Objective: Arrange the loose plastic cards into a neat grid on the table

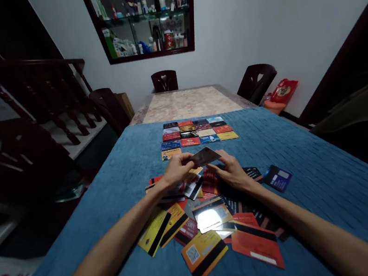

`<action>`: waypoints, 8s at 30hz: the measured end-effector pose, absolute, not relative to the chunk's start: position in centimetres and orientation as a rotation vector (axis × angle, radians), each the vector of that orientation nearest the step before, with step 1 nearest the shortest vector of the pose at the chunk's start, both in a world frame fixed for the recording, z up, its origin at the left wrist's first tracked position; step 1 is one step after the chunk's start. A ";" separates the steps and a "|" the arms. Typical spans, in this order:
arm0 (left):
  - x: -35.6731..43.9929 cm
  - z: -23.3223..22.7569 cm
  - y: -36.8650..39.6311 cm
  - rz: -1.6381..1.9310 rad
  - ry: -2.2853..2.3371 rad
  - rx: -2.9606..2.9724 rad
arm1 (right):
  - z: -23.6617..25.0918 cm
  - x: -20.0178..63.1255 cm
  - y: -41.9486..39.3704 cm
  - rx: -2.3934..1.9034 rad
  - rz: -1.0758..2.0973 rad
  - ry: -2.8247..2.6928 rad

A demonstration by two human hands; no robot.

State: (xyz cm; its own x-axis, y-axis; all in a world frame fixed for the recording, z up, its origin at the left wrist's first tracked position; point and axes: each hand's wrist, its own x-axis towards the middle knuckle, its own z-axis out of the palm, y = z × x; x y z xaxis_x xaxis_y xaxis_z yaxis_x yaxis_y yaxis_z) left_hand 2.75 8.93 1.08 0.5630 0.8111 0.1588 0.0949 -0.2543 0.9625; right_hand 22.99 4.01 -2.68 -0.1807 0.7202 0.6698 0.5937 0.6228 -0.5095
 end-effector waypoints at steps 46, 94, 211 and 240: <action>1.3 1.9 10.0 0.923 0.959 2.163 | -2.3 23.2 3.3 -1.250 -0.516 -2.059; -1.6 1.9 13.9 0.810 0.886 2.757 | 2.1 24.3 10.9 -1.010 -0.469 -2.429; -1.3 -0.4 11.7 0.709 1.070 2.687 | -1.9 21.4 9.8 -1.139 0.100 -2.499; -0.9 -1.2 6.8 0.550 1.190 2.721 | -1.4 21.8 7.9 -1.153 0.262 -2.628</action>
